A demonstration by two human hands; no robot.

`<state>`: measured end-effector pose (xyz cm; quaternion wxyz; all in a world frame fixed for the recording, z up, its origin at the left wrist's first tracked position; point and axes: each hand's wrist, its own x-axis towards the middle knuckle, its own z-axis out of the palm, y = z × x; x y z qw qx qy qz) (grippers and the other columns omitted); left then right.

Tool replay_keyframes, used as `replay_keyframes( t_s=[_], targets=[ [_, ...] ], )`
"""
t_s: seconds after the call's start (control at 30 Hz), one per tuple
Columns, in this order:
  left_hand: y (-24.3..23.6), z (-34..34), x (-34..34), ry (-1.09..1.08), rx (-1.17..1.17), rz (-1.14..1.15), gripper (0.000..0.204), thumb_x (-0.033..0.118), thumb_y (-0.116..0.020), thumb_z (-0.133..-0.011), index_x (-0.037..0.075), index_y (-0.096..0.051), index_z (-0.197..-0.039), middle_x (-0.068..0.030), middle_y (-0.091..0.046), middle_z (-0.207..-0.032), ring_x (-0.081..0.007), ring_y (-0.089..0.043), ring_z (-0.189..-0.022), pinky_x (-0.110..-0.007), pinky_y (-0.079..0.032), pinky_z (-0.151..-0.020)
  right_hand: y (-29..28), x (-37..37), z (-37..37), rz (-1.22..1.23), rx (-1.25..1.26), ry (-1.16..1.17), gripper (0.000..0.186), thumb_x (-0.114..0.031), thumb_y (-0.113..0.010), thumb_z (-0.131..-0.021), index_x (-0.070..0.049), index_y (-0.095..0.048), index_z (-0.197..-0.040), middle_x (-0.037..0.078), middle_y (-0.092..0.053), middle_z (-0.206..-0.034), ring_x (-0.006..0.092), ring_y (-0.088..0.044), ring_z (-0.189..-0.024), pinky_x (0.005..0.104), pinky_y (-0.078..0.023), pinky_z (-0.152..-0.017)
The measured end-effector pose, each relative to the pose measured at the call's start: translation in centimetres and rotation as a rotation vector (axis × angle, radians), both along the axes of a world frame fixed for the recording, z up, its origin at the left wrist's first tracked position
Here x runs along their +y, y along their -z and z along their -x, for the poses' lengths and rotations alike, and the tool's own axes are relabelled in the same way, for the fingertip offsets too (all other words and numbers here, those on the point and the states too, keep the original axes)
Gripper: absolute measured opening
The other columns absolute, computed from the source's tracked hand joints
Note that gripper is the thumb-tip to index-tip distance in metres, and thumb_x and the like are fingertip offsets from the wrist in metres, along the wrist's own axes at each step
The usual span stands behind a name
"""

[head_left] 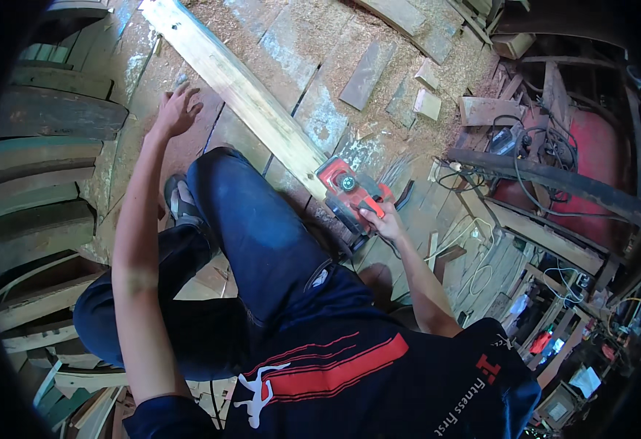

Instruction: Planing a wooden board with a power planer and then hammering a board into place.

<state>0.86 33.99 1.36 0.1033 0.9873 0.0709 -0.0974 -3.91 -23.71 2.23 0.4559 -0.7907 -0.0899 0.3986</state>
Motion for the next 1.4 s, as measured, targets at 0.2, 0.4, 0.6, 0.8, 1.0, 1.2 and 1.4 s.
replay_keyframes(
  t_s=[0.2, 0.4, 0.6, 0.8, 1.0, 1.2, 1.4],
  targets=[
    [-4.9, -2.0, 1.5, -0.130, 0.277, 0.259, 0.048, 0.038, -0.056, -0.092, 0.001, -0.056, -0.123, -0.0195, -0.061, -0.119, -0.0322, -0.057, -0.112, -0.039, -0.044, -0.094, 0.0, 1.3, -0.5, 0.027, 0.043, 0.000, 0.025, -0.027, -0.065, -0.087, -0.003, -0.070, -0.087, 0.008, -0.061, -0.062, 0.0141, -0.058, -0.057, 0.0321, -0.044, -0.055],
    [-5.2, -1.7, 0.8, -0.100, 0.297, 0.406, 0.045, 0.038, -0.052, -0.094, 0.003, -0.060, -0.120, -0.0180, -0.064, -0.115, -0.0276, -0.061, -0.106, -0.036, -0.047, -0.091, 0.0, 2.9, -0.9, 0.013, -0.034, 0.030, 0.027, -0.027, -0.065, -0.086, -0.002, -0.067, -0.079, 0.009, -0.058, -0.058, 0.0173, -0.056, -0.054, 0.0348, -0.042, -0.054],
    [-5.7, -1.8, 0.7, -0.189, 0.332, 0.467, 0.047, 0.040, -0.050, -0.095, 0.003, -0.059, -0.121, -0.0155, -0.064, -0.116, -0.0263, -0.060, -0.107, -0.035, -0.046, -0.092, 0.0, 4.2, -2.0, 0.039, -0.057, 0.019, 0.030, -0.030, -0.065, -0.085, -0.001, -0.066, -0.077, 0.011, -0.058, -0.058, 0.0187, -0.053, -0.052, 0.0360, -0.041, -0.053],
    [-7.4, -1.5, 0.1, -0.226, 0.293, 0.534, 0.048, 0.041, -0.049, -0.095, 0.003, -0.058, -0.122, -0.0151, -0.062, -0.119, -0.0259, -0.058, -0.110, -0.035, -0.044, -0.094, -0.5, 5.9, -3.1, 0.026, -0.060, 0.014, 0.032, -0.031, -0.065, -0.086, 0.000, -0.065, -0.076, 0.010, -0.054, -0.055, 0.0164, -0.049, -0.050, 0.0355, -0.040, -0.052],
    [-5.9, -0.4, -0.8, -0.260, 0.329, 0.610, 0.049, 0.040, -0.051, -0.096, 0.001, -0.054, -0.125, -0.0128, -0.059, -0.122, -0.0220, -0.057, -0.109, -0.034, -0.047, -0.090, -0.6, 6.5, -3.8, 0.028, -0.047, -0.006, 0.034, -0.031, -0.065, -0.086, 0.001, -0.063, -0.073, 0.009, -0.053, -0.053, 0.0149, -0.047, -0.050, 0.0351, -0.038, -0.051],
    [-3.5, 0.5, -0.9, -0.278, 0.318, 0.636, 0.048, 0.039, -0.050, -0.096, 0.001, -0.055, -0.125, -0.0129, -0.058, -0.123, -0.0225, -0.057, -0.108, -0.034, -0.049, -0.087, -0.7, 7.2, -4.4, 0.016, -0.037, -0.019, 0.034, -0.029, -0.064, -0.087, 0.001, -0.062, -0.073, 0.008, -0.052, -0.052, 0.0137, -0.046, -0.050, 0.0345, -0.038, -0.050],
    [-3.8, 0.6, -1.6, -0.308, 0.312, 0.639, 0.048, 0.039, -0.051, -0.095, 0.001, -0.055, -0.125, -0.0128, -0.061, -0.119, -0.0219, -0.059, -0.105, -0.033, -0.049, -0.088, -0.9, 8.0, -5.0, 0.012, -0.028, -0.031, 0.033, -0.029, -0.064, -0.087, 0.001, -0.063, -0.073, 0.007, -0.052, -0.053, 0.0132, -0.047, -0.050, 0.0339, -0.038, -0.050]
  ],
)
